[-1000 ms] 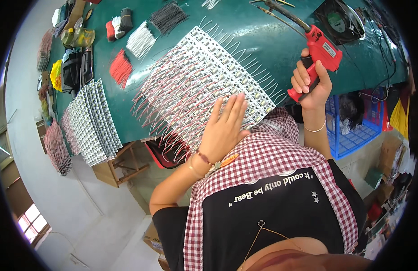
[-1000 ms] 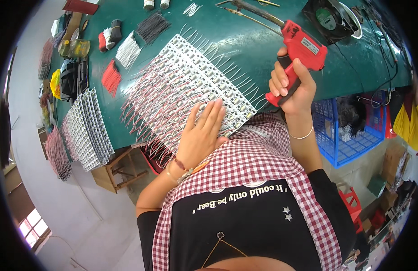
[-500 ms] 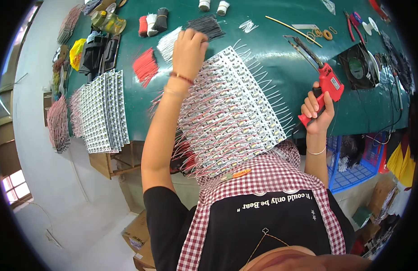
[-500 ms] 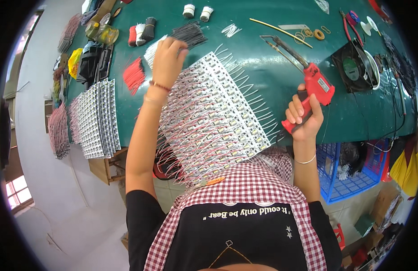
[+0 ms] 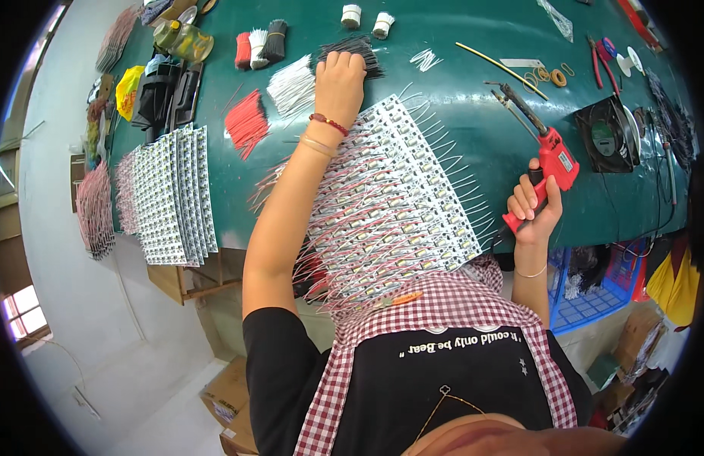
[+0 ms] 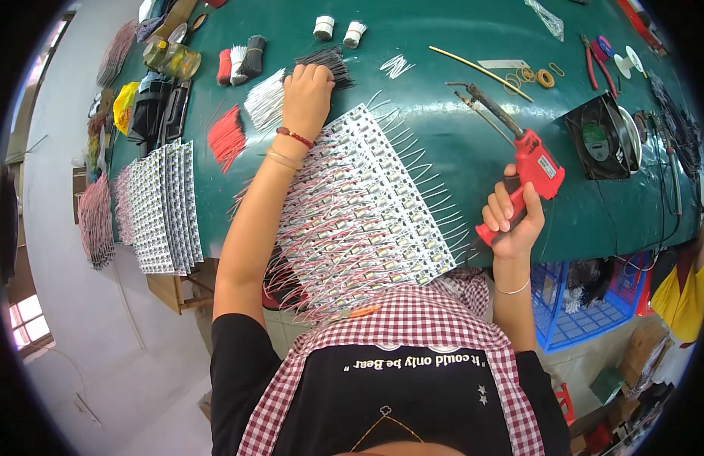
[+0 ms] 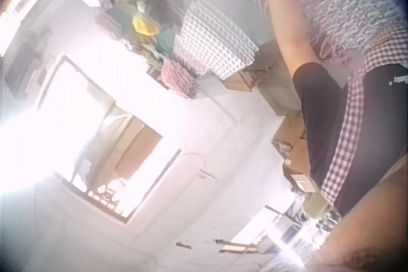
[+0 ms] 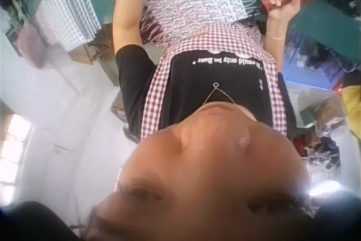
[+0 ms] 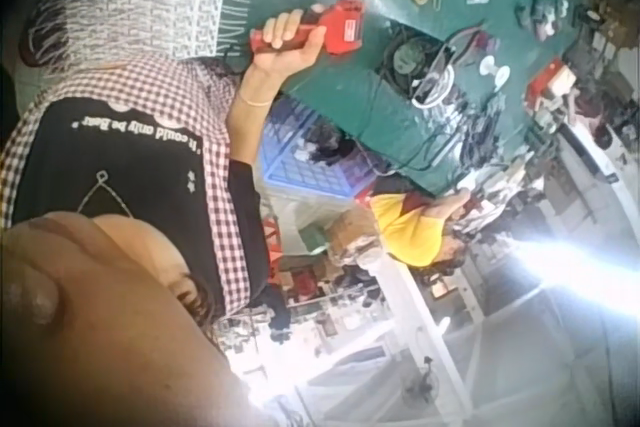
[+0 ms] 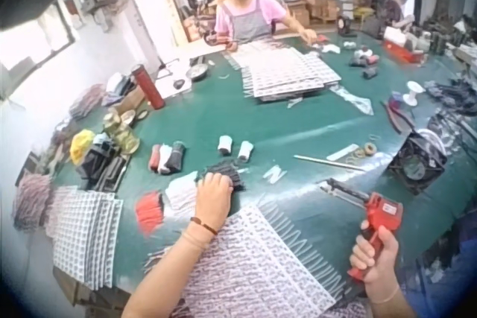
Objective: The person uses a soldering iron to attach small black components to a large LED panel. They repeatedly pick up individual components from a pile on the table and solder them onto specific points on the panel, working systematically across the surface.
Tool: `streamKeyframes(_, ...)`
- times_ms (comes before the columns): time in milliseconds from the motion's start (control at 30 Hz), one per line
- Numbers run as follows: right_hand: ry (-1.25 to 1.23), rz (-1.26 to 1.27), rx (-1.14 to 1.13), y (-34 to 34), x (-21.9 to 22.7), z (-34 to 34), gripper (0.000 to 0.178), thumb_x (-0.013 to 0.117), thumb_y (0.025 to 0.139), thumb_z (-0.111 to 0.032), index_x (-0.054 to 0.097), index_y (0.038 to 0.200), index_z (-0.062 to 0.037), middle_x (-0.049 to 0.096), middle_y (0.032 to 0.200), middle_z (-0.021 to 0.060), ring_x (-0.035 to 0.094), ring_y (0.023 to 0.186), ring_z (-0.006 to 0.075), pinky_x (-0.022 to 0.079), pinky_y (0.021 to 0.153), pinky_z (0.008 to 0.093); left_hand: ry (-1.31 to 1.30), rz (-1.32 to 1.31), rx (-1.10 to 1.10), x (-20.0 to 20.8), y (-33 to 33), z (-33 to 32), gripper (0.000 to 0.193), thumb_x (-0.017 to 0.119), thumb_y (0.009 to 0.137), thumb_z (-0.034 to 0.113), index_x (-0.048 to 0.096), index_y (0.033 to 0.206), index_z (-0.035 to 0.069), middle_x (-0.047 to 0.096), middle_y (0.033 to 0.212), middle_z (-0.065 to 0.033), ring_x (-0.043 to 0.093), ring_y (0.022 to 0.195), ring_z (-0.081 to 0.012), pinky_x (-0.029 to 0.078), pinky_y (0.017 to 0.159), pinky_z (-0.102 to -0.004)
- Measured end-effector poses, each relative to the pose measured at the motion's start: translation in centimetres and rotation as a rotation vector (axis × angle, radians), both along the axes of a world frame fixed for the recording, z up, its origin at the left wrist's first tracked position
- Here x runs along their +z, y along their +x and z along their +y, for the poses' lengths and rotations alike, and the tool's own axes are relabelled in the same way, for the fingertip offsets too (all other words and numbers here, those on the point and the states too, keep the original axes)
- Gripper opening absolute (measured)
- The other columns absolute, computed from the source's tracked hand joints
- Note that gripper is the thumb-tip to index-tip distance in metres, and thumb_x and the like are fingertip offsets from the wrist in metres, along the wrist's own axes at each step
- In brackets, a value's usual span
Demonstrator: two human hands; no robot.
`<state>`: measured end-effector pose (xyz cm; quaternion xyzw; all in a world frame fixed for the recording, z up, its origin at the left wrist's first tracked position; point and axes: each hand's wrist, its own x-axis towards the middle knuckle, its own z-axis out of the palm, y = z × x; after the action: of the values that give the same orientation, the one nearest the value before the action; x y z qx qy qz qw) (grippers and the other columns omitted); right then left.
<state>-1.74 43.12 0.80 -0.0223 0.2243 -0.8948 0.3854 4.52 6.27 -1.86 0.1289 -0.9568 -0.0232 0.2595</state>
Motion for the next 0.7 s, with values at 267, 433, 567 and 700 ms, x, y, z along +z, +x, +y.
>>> streamKeyframes(267, -0.03, -0.009, -0.016, 0.1, 0.1, 0.1, 0.036, 0.05, 0.097, -0.031, 0.047, 0.118, -0.0009, 0.041, 0.06, 0.0018, 0.036, 0.042, 0.0088, 0.034, 0.041, 0.0244, 0.056, 0.11, -0.068, -0.3, 0.0, -0.7, 0.014, 0.065, 0.08, 0.007, 0.063, 0.094, 0.008, 0.059, 0.087, -0.0076, 0.053, 0.087, -0.0276, 0.042, 0.076, -0.0403)
streamKeyframes(433, -0.007, 0.01, -0.015, 0.0, 0.1, 0.1, 0.036, 0.05, 0.097, -0.031, 0.047, 0.118, -0.0014, 0.042, 0.06, 0.0018, 0.036, 0.042, 0.0088, 0.034, 0.041, 0.0242, 0.457, 0.327, 0.027, 2.1, 0.3, -0.2, 0.013, 0.055, 0.09, 0.005, 0.067, 0.095, 0.003, 0.064, 0.088, -0.0086, 0.057, 0.081, -0.0234, 0.045, 0.073, -0.0339)
streamKeyframes(567, -0.003, 0.021, -0.005, 0.0, -0.1, 0.2, 0.036, 0.05, 0.097, -0.031, 0.047, 0.118, -0.0019, 0.041, 0.06, 0.0015, 0.036, 0.043, 0.0088, 0.034, 0.042, 0.024, 1.131, 0.488, 0.042, 1.5, 0.9, 1.8, 0.017, 0.049, 0.095, 0.005, 0.065, 0.093, 0.001, 0.065, 0.092, -0.0044, 0.059, 0.088, -0.0134, 0.046, 0.081, -0.0266)
streamKeyframes(700, 0.004, 0.02, -0.004, 0.1, 0.1, 0.2, 0.036, 0.05, 0.097, -0.032, 0.047, 0.118, -0.0021, 0.041, 0.06, 0.0012, 0.036, 0.043, 0.0087, 0.034, 0.042, 0.024, 1.392, 0.578, -0.101, 0.2, 1.5, 2.6, 0.018, 0.044, 0.098, 0.005, 0.059, 0.105, -0.001, 0.067, 0.094, -0.0082, 0.06, 0.087, -0.0136, 0.045, 0.085, -0.025)
